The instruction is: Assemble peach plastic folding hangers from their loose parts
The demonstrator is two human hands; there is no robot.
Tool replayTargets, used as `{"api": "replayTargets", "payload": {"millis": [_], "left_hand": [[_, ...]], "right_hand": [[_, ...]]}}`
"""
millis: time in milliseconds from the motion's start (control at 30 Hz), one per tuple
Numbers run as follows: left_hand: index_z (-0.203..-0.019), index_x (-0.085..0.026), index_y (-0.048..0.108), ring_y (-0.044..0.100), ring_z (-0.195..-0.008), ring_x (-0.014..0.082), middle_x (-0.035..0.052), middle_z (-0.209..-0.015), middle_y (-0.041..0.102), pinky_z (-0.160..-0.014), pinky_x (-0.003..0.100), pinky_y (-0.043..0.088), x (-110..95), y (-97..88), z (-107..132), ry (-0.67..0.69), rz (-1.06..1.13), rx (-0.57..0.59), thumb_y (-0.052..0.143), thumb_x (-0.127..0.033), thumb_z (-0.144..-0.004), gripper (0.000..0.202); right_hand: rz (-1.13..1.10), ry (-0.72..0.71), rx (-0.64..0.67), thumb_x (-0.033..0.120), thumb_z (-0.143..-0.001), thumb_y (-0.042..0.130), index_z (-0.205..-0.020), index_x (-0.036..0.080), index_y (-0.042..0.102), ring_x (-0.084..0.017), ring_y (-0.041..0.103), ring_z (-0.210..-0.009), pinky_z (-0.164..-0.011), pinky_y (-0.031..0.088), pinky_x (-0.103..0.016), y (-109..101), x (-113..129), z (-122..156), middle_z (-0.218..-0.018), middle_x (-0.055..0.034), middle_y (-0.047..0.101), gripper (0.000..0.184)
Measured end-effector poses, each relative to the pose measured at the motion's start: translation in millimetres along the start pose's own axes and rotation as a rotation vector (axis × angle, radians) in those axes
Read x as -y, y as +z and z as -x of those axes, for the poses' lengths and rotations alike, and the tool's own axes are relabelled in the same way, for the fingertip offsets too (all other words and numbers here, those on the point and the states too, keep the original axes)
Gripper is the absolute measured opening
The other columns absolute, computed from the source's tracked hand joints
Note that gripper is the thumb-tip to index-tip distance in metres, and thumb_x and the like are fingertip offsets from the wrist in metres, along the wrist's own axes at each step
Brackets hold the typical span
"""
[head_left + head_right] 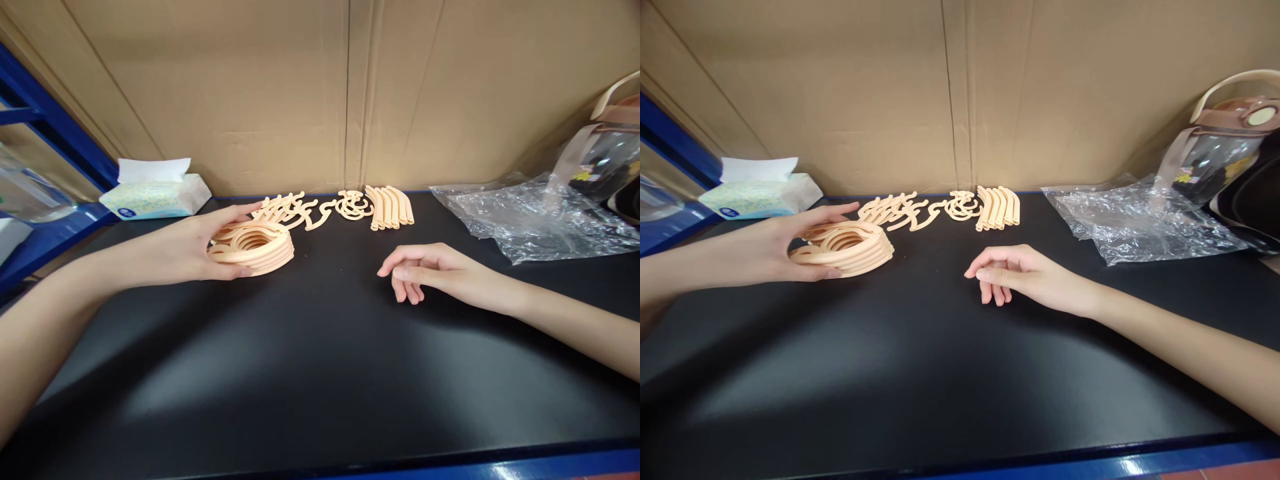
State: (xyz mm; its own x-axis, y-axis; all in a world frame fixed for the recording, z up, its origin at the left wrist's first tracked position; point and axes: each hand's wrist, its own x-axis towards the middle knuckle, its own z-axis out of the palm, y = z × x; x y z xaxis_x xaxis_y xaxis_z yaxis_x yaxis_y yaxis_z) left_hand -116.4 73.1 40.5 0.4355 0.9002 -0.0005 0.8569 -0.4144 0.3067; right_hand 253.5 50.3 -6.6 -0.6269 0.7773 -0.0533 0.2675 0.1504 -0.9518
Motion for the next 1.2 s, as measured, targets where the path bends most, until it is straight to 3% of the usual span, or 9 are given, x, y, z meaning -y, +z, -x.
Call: {"api": "replayTargets", "payload": {"millis": [267,433,667,933,1200], "left_hand": [[-0.152,-0.017,0.024,0.055,-0.121,0.0248,0.0094,-0.144,0.050,-0.102,0.039,0.044,-3.8,-1.9,2.4,-0.012,-0.028,0.009,0.062,-0.057,-0.076,0.094],[-0.149,-0.017,0.033,0.058,-0.115,0.0262,0.0097,-0.141,0.054,-0.100,0.038,0.045,-4.2,-6.5,3.3,-0.080,-0.065,0.023,0.065,-0.063,-0.071,0.096],[-0.141,-0.023,0.045,0.053,-0.123,0.0273,0.0041,-0.148,0.047,-0.100,0.037,0.045,-10.3,-9.7,1.3,-0.076,-0.055,0.043,0.063,-0.060,-0.075,0.078],[-0.142,-0.021,0.045,0.053,-0.123,0.0277,0.0067,-0.148,0.048,-0.105,0.041,0.040,-5.8,-10.1,1.6,-0.086,-0.057,0.045,0.064,-0.062,-0.075,0.080],[-0.143,-0.023,0.044,0.052,-0.123,0.0290,0.0046,-0.148,0.047,-0.107,0.043,0.038,-13.5,-10.9,4.8,-0.118,-0.058,0.046,0.062,-0.063,-0.077,0.079]], "right_hand": [[-0.002,0.000,0.008,0.043,-0.093,0.058,-0.099,0.018,0.066,-0.010,0.058,-0.061,-0.060,0.047,-0.026,-0.5,0.5,0.4,-0.073,0.0000,0.067,0.026],[0.003,0.005,0.013,0.043,-0.093,0.058,-0.099,0.019,0.066,-0.010,0.058,-0.062,-0.061,0.048,-0.026,-0.4,1.2,0.6,-0.074,-0.0002,0.067,0.026],[0.003,-0.001,0.017,0.042,-0.093,0.058,-0.099,0.018,0.066,-0.010,0.058,-0.062,-0.061,0.048,-0.025,-0.3,2.2,0.6,-0.074,-0.0001,0.067,0.025],[0.007,-0.003,0.022,0.041,-0.093,0.058,-0.099,0.018,0.066,-0.010,0.057,-0.062,-0.061,0.048,-0.025,0.1,2.0,-0.7,-0.074,-0.0003,0.067,0.025],[0.004,-0.001,0.026,0.043,-0.093,0.058,-0.100,0.019,0.066,-0.010,0.058,-0.063,-0.061,0.047,-0.025,0.0,1.4,-0.5,-0.074,0.0000,0.067,0.026]]}}
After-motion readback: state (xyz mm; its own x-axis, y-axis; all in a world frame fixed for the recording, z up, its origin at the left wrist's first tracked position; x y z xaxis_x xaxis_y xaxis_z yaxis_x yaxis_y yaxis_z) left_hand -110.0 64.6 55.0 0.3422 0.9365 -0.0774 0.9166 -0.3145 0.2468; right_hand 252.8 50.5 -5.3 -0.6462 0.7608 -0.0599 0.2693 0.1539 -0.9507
